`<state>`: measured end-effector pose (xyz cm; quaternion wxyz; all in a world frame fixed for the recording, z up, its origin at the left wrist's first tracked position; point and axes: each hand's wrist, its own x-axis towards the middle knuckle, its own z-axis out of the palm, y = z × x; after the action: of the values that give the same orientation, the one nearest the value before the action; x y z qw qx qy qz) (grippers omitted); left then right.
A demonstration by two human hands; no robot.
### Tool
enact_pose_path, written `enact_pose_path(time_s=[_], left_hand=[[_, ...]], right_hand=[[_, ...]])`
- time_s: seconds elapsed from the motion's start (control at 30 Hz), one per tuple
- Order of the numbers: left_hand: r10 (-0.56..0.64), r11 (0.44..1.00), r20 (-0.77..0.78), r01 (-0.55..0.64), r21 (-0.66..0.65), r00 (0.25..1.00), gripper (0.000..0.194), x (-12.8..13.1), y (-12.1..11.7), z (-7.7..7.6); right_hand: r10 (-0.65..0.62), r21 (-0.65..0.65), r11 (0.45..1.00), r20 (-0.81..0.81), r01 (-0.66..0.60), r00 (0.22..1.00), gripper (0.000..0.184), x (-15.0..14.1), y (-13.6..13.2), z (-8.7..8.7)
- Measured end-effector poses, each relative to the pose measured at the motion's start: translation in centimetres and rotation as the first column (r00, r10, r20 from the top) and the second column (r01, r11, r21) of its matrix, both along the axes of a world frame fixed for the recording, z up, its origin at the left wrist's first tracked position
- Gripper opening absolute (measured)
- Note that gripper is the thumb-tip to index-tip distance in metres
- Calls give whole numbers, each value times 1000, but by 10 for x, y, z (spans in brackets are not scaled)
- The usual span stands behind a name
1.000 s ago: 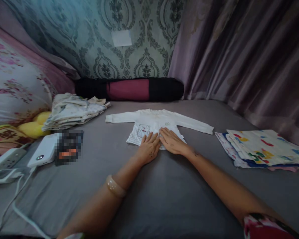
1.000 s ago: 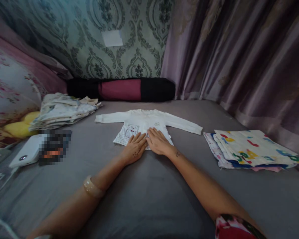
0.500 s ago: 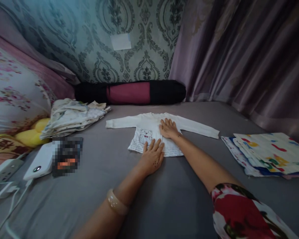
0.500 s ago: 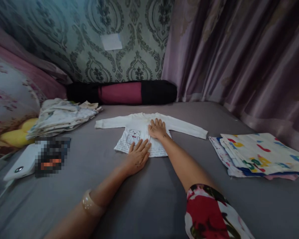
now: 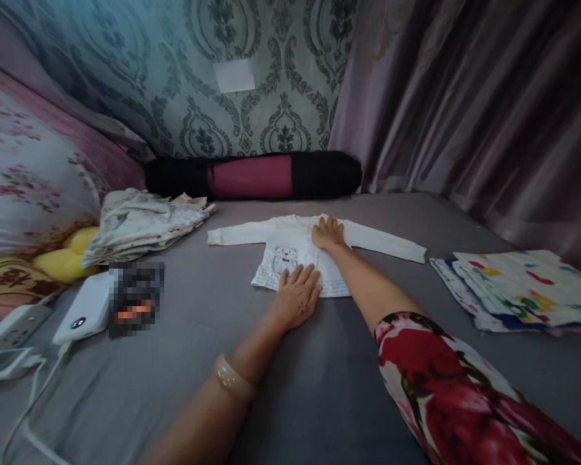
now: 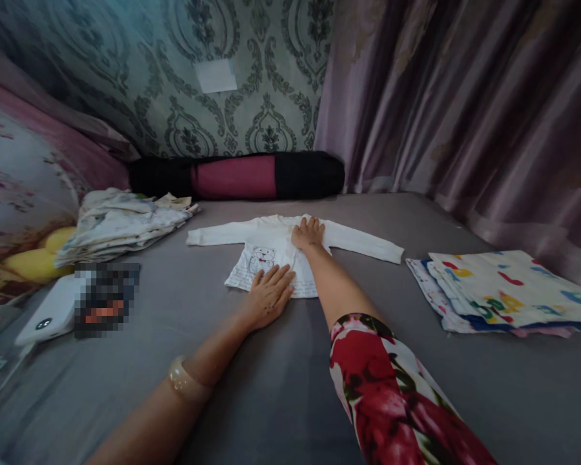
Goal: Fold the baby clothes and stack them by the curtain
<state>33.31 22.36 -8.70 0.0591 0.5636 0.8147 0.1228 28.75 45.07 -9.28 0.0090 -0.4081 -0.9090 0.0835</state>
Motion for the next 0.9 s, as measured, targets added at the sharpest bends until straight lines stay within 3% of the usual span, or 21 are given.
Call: enact_pose_path(time_s=[0.2,0.5,0.63,0.9], left_hand=[[45,998,67,-48,40,997,55,-1,1,-4],[109,994,-36,-109,6,993,56,1,-2,-7],[127,991,-58,-129,-29,990,59,-1,-4,-7],[144,986,-47,-147,-75,988,62,0,-7,0]], right_hand=[[157,5,988,-14,-157,988,61,39,-36,2],[433,-6,901,-20,-433,901,61,115,-84,3],[506,43,862,-20,-505,862,58,134,-76,5],[369,95,924,25,-370,929,63,153,-39,-4]])
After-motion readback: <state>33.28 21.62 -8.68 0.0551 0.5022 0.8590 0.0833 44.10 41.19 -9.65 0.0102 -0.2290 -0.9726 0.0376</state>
